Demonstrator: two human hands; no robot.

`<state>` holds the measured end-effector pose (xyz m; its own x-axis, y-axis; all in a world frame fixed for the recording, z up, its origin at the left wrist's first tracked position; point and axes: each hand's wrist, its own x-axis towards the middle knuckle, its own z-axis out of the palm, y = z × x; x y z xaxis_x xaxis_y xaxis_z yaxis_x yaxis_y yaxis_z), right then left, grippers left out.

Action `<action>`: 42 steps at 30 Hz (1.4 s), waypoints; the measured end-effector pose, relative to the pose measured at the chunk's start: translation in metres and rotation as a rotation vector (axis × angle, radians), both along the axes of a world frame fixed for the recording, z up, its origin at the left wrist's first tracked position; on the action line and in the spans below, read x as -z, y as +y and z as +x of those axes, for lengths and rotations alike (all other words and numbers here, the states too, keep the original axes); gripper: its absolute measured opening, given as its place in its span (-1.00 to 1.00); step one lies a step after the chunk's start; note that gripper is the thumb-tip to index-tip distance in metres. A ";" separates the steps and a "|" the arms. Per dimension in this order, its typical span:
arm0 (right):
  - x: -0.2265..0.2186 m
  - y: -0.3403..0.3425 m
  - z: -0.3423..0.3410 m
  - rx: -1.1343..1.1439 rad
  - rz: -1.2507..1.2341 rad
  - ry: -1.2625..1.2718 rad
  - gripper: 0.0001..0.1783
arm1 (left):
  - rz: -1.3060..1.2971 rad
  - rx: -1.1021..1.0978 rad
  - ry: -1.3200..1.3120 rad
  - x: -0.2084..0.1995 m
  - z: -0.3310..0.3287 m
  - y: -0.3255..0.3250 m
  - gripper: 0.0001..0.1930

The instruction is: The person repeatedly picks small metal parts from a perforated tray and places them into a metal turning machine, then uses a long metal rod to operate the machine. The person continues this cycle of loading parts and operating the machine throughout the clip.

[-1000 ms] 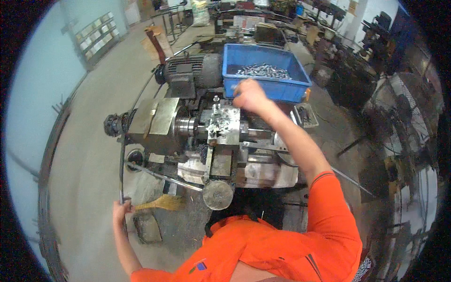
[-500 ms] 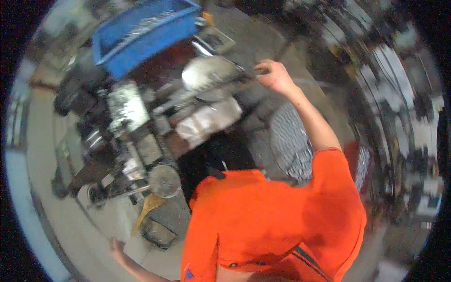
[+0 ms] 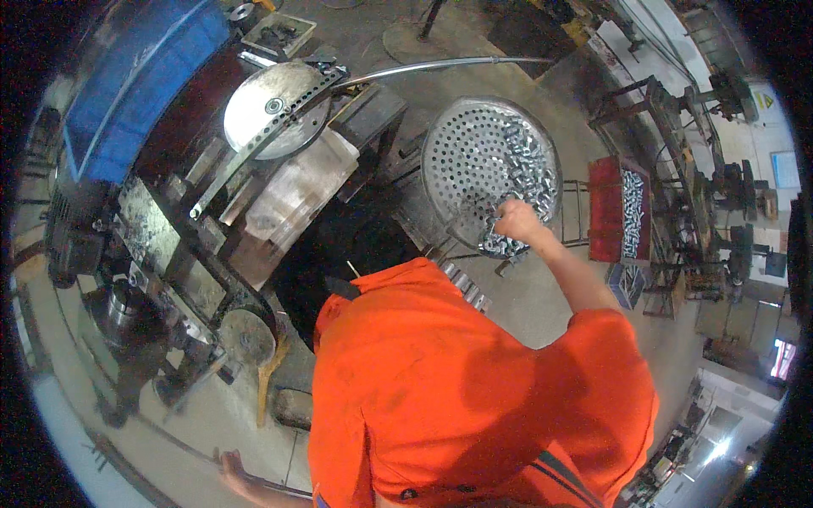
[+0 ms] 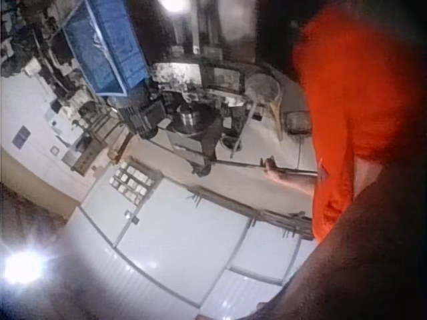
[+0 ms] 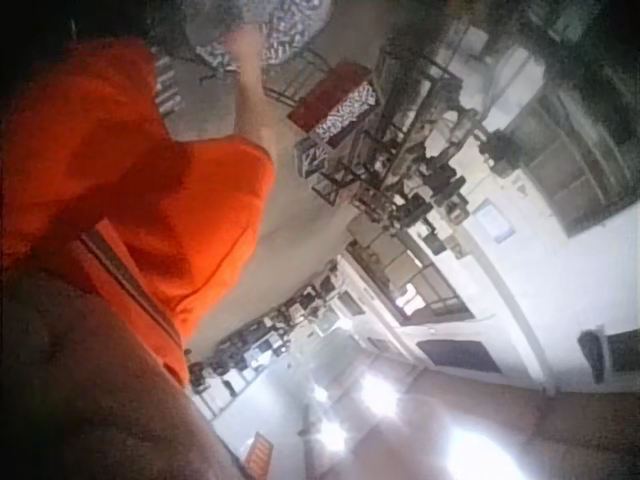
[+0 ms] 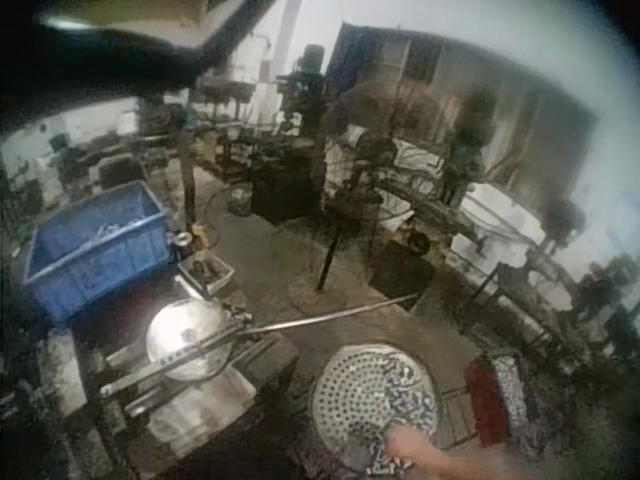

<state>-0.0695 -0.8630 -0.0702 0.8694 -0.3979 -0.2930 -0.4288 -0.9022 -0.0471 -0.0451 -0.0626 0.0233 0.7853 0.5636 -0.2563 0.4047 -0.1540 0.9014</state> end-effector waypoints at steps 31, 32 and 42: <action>-0.015 -0.031 0.048 -0.408 0.217 -0.183 -0.80 | -0.093 -0.016 0.022 0.012 0.006 0.019 -0.63; -0.015 -0.039 0.056 -0.466 0.355 -0.286 -0.81 | -0.106 -0.019 0.026 0.014 0.004 0.022 -0.63; -0.131 0.084 0.195 -0.009 1.238 -0.387 -0.56 | 0.095 -0.059 0.026 0.020 -0.010 0.034 -0.65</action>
